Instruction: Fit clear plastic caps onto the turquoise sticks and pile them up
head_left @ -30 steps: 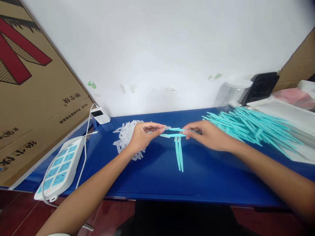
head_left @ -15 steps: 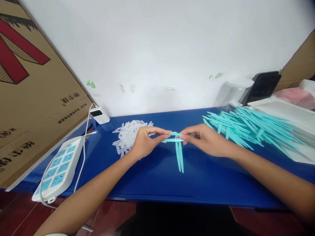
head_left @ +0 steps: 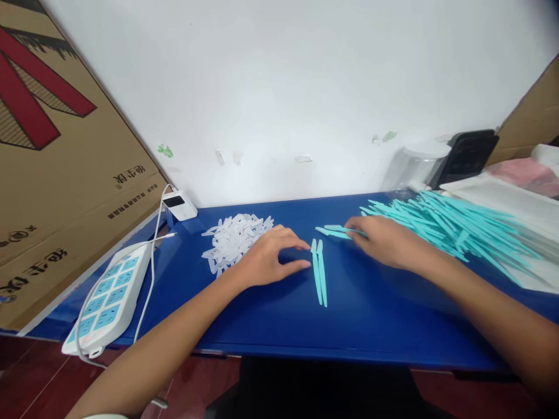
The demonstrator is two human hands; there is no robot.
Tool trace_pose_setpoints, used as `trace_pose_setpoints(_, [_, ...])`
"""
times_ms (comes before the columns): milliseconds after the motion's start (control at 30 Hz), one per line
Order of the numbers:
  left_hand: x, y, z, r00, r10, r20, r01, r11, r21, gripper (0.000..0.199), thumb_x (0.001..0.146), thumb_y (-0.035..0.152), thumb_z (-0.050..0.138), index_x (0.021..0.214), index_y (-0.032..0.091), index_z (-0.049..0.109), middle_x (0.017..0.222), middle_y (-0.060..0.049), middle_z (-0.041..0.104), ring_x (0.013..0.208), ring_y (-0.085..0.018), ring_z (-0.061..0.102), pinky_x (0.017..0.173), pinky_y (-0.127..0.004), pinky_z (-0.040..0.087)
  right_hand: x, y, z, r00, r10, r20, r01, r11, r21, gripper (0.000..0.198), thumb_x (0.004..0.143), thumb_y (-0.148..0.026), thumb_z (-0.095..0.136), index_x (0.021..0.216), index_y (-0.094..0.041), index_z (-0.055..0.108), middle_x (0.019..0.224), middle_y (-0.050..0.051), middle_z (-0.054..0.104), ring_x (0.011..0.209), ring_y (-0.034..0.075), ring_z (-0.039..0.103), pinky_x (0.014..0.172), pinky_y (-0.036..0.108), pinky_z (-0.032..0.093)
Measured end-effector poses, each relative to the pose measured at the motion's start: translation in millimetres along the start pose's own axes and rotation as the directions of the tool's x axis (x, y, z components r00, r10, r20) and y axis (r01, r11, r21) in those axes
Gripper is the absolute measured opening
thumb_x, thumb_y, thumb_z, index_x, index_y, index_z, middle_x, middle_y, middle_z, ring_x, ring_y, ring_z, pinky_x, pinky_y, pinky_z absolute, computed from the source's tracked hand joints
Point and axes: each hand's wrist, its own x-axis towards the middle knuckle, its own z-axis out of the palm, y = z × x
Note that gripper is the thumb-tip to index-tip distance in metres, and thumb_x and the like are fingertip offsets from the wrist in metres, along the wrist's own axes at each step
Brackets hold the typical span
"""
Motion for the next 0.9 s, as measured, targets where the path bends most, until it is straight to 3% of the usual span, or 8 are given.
trace_pose_setpoints(67, [-1, 6, 5, 0.991, 0.077, 0.110, -0.073, 0.997, -0.037, 0.046, 0.087, 0.048, 0.082, 0.126, 0.024, 0.077, 0.121, -0.011, 0.074, 0.113, -0.027, 0.065, 0.098, -0.041, 0.053, -4, -7, -1, 0.998, -0.012, 0.063, 0.011, 1.000, 0.006, 0.023, 0.098, -0.032, 0.054, 0.106, -0.021, 0.073, 0.099, 0.012, 0.079, 0.087, 0.030, 0.073, 0.068, 0.035, 0.045])
trace_pose_setpoints(133, [-2, 11, 11, 0.978, 0.118, 0.169, -0.109, 0.992, -0.061, 0.055, 0.083, 0.051, 0.085, 0.131, 0.025, 0.076, 0.129, -0.012, 0.072, 0.120, -0.029, 0.063, 0.102, -0.043, 0.053, -9, -16, -3, 0.988, -0.005, 0.155, 0.001, 1.000, 0.031, 0.022, 0.098, -0.032, 0.053, 0.104, -0.021, 0.072, 0.084, 0.009, 0.079, 0.074, 0.028, 0.073, 0.062, 0.035, 0.044])
trace_pose_setpoints(267, [-2, 13, 20, 0.961, 0.170, 0.220, -0.158, 0.985, -0.075, 0.049, 0.086, 0.051, 0.082, 0.128, 0.026, 0.078, 0.133, -0.013, 0.072, 0.122, -0.030, 0.064, 0.106, -0.045, 0.052, -16, -30, -1, 0.973, -0.014, 0.229, -0.011, 0.994, 0.106, 0.014, 0.095, -0.031, 0.058, 0.092, -0.023, 0.069, 0.057, 0.002, 0.069, 0.053, 0.025, 0.069, 0.053, 0.034, 0.042])
trace_pose_setpoints(467, [-1, 5, 24, 0.966, 0.158, 0.203, -0.167, 0.986, 0.023, 0.039, 0.098, 0.048, 0.069, 0.126, 0.023, 0.079, 0.136, -0.013, 0.072, 0.128, -0.030, 0.065, 0.111, -0.046, 0.051, -19, -32, 10, 0.944, 0.004, 0.331, -0.103, 0.953, 0.284, 0.030, 0.098, -0.043, 0.057, 0.075, -0.024, 0.062, 0.057, 0.004, 0.071, 0.044, 0.022, 0.067, 0.043, 0.031, 0.045])
trace_pose_setpoints(600, [-2, -1, 24, 0.975, 0.130, 0.182, -0.144, 0.987, 0.066, 0.038, 0.100, 0.045, 0.067, 0.130, 0.025, 0.077, 0.138, -0.012, 0.072, 0.129, -0.030, 0.065, 0.110, -0.047, 0.053, -17, -32, 11, 0.936, 0.022, 0.351, -0.155, 0.921, 0.356, 0.037, 0.098, -0.050, 0.056, 0.074, -0.023, 0.062, 0.065, 0.005, 0.075, 0.047, 0.021, 0.069, 0.043, 0.031, 0.049])
trace_pose_setpoints(667, [-2, -3, 23, 0.977, 0.119, 0.178, -0.132, 0.989, 0.065, 0.040, 0.099, 0.046, 0.067, 0.132, 0.024, 0.076, 0.138, -0.012, 0.071, 0.130, -0.030, 0.065, 0.109, -0.047, 0.054, -14, -32, 7, 0.948, 0.038, 0.316, -0.137, 0.945, 0.297, 0.038, 0.099, -0.049, 0.054, 0.073, -0.022, 0.063, 0.063, 0.004, 0.074, 0.047, 0.020, 0.067, 0.045, 0.032, 0.048])
trace_pose_setpoints(833, [-2, -2, 23, 0.980, 0.112, 0.165, -0.122, 0.991, 0.048, 0.040, 0.098, 0.048, 0.068, 0.129, 0.024, 0.077, 0.137, -0.011, 0.072, 0.131, -0.029, 0.064, 0.112, -0.046, 0.052, -10, -31, 1, 0.993, 0.066, 0.102, -0.062, 0.997, -0.037, 0.047, 0.102, -0.046, 0.051, 0.060, -0.023, 0.055, 0.058, 0.007, 0.066, 0.047, 0.021, 0.058, 0.049, 0.035, 0.034])
trace_pose_setpoints(900, [-2, 1, 23, 0.979, 0.115, 0.168, -0.124, 0.991, 0.047, 0.039, 0.098, 0.047, 0.069, 0.129, 0.025, 0.077, 0.138, -0.011, 0.072, 0.131, -0.030, 0.064, 0.112, -0.047, 0.052, -9, -30, 4, 0.995, 0.047, 0.093, -0.037, 0.995, -0.097, 0.048, 0.101, -0.048, 0.052, 0.059, -0.024, 0.051, 0.059, 0.008, 0.065, 0.051, 0.022, 0.057, 0.051, 0.035, 0.030])
